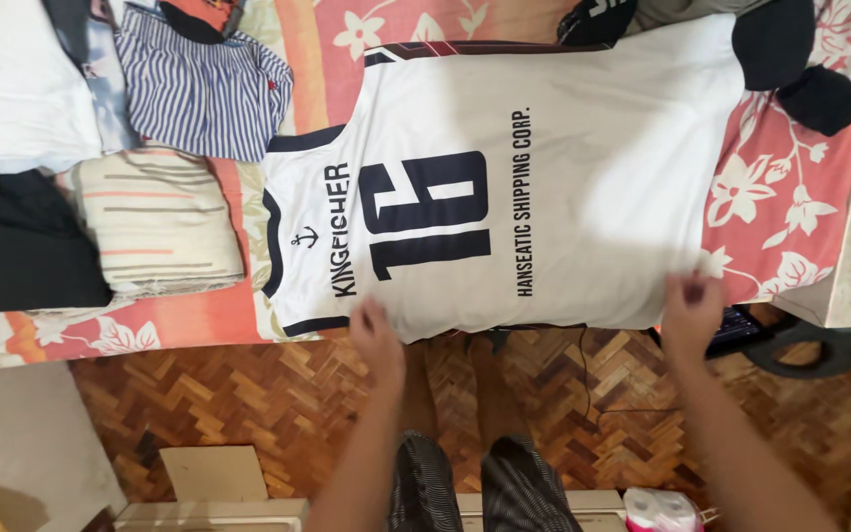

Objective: The person picks up several garments from a bed and places them into a wardrobe drawer, including folding a sports jersey and arranging socks.

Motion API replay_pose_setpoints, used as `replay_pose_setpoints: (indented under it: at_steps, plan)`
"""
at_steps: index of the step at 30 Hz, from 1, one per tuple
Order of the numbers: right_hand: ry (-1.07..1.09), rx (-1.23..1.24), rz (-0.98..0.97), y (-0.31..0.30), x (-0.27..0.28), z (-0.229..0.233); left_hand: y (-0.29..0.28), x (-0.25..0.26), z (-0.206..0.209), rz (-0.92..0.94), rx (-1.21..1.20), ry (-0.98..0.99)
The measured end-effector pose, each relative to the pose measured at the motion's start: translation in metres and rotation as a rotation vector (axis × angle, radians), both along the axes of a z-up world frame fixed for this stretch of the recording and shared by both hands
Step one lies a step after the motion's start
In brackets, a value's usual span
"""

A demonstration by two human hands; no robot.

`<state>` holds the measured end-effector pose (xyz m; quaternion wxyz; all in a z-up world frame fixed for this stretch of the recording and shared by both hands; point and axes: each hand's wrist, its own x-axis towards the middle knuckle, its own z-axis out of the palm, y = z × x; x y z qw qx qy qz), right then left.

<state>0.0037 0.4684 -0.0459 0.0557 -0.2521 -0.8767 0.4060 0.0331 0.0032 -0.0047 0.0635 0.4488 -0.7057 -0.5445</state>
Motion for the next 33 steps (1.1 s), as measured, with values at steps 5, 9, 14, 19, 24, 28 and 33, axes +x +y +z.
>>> replay_pose_setpoints:
  at_steps: [5, 9, 14, 19, 24, 28, 33]
  plan:
    - [-0.292, -0.271, -0.252, 0.004, 0.059, -0.021, 0.015, 0.080, -0.048, 0.349, 0.222, 0.006]
    - [-0.159, -0.199, -0.147, 0.011, 0.071, -0.040, 0.003, 0.080, -0.074, 0.177, 0.277, -0.106]
    - [-0.287, -0.109, -0.011, 0.034, 0.063, -0.046, -0.006, 0.077, -0.065, 0.106, 0.446, -0.182]
    - [-0.533, -0.346, -0.036, 0.054, 0.065, -0.026, -0.008, 0.069, -0.034, -0.160, 0.296, -0.283]
    - [-0.482, -0.471, -0.012, 0.050, 0.055, -0.019, -0.014, 0.066, -0.034, -0.128, 0.386, -0.305]
    - [-0.540, -0.544, -0.115, 0.045, 0.054, -0.032, -0.015, 0.073, -0.054, -0.054, 0.432, -0.274]
    - [-0.530, -0.606, -0.174, 0.061, 0.072, -0.023, -0.017, 0.082, -0.071, -0.088, 0.279, -0.282]
